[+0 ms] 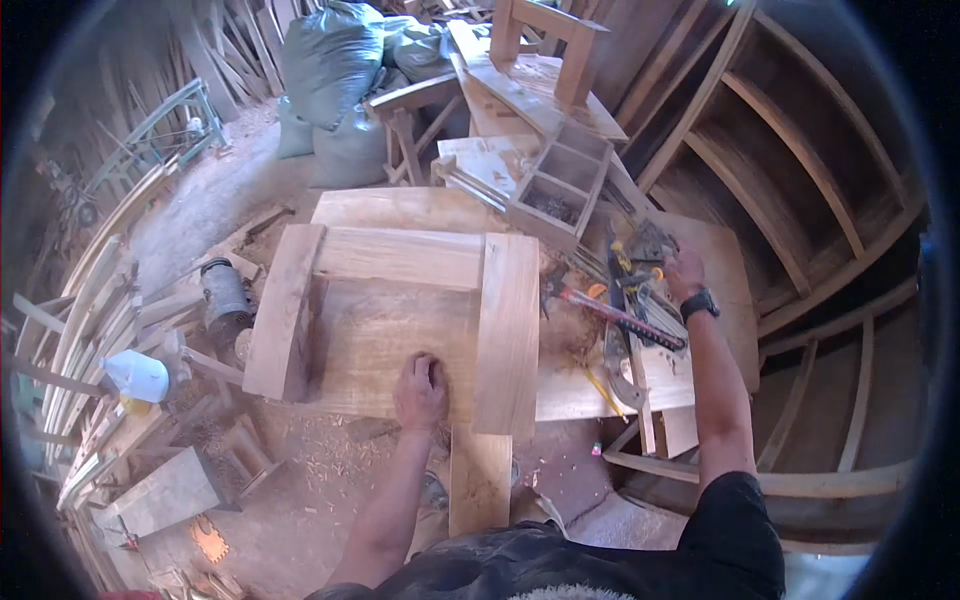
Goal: The person aligns wooden boards, checks the alignment using a square tool, drives nails with a hammer, and uses a tape measure to verify the dimensions of the assembly.
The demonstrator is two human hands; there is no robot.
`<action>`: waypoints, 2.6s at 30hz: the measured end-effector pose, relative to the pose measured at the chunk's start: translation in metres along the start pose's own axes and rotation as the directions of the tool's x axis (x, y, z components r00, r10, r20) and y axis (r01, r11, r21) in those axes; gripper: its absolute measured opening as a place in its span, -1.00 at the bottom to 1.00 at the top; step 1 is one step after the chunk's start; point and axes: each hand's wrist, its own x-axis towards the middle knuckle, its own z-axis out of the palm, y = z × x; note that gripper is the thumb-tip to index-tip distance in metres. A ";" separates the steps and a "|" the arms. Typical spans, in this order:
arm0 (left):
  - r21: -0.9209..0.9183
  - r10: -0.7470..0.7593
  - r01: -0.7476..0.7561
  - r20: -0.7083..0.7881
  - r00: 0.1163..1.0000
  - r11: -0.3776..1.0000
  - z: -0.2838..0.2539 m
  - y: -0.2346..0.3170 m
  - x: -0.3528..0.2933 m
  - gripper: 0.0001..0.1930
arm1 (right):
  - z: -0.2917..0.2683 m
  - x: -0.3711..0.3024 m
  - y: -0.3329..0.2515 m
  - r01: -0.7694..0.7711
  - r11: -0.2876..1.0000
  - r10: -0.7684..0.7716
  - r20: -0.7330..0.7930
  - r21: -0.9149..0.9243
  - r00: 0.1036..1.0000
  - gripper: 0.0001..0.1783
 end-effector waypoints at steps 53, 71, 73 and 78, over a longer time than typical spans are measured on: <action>-0.830 -0.313 0.558 0.533 0.787 -0.011 0.002 -0.010 0.091 -0.71 | 0.045 -0.199 -0.339 -0.428 0.428 0.019 0.465 0.796 0.885 -0.69; -0.864 -0.313 0.414 0.323 0.893 0.286 0.038 -0.019 0.106 -0.73 | 0.048 -0.215 -0.311 -0.272 0.544 0.166 0.216 0.794 0.962 -0.66; -0.859 -0.306 0.397 0.303 0.903 0.323 0.040 -0.019 0.104 -0.73 | 0.051 -0.216 -0.311 -0.263 0.541 0.163 0.207 0.799 0.965 -0.66; -0.889 -0.326 0.352 0.254 0.911 0.291 0.041 -0.013 0.105 -0.73 | 0.050 -0.216 -0.310 -0.276 0.561 0.164 0.222 0.781 0.961 -0.66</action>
